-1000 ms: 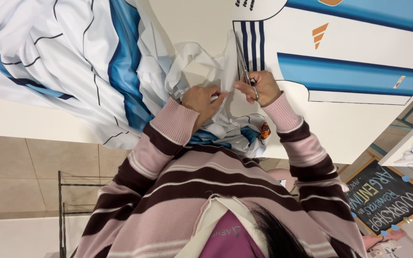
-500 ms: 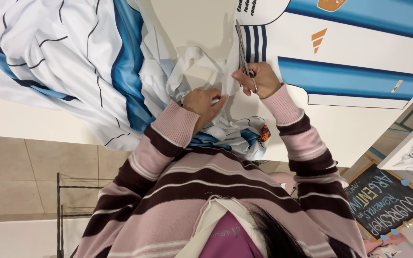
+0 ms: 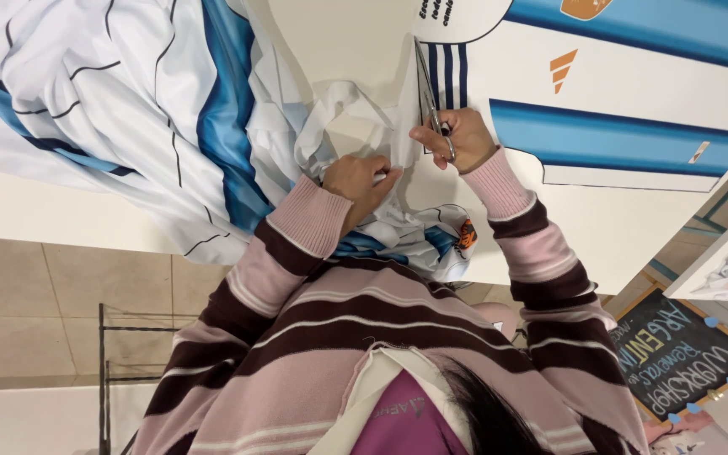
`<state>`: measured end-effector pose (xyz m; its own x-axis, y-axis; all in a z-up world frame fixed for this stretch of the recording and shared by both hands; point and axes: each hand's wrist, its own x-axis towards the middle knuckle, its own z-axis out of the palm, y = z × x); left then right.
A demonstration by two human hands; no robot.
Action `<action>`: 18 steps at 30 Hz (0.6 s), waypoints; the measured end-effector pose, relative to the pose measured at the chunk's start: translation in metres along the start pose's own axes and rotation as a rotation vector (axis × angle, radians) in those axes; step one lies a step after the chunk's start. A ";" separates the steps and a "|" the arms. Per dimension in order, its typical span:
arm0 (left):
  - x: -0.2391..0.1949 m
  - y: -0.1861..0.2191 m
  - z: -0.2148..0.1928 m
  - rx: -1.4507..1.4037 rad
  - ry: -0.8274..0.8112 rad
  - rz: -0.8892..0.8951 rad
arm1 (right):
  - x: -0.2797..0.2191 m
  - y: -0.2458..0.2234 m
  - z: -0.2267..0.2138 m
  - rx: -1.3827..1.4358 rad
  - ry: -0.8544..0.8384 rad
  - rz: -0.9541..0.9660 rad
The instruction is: The person uses scissors to cut a large piece of white and blue striped fabric, which appears to be a soccer jersey, laid out on a white table. They carefully follow the printed outlines of the jersey, cutting around the sleeves, collar, and body sections.
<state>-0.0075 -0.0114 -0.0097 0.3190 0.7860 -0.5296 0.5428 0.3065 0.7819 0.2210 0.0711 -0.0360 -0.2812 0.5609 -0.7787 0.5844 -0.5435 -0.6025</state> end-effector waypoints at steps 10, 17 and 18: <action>0.004 -0.001 0.004 -0.019 -0.037 -0.043 | 0.019 -0.006 -0.005 0.024 -0.061 -0.081; -0.001 -0.005 -0.001 -0.074 0.057 0.025 | 0.020 -0.008 -0.003 -0.007 0.013 -0.039; -0.003 -0.006 -0.004 -0.112 0.090 0.062 | 0.020 -0.008 -0.002 -0.001 0.017 -0.045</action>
<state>-0.0149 -0.0132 -0.0115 0.2753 0.8486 -0.4517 0.4325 0.3103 0.8466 0.2123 0.0881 -0.0462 -0.2941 0.5954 -0.7477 0.5725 -0.5167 -0.6366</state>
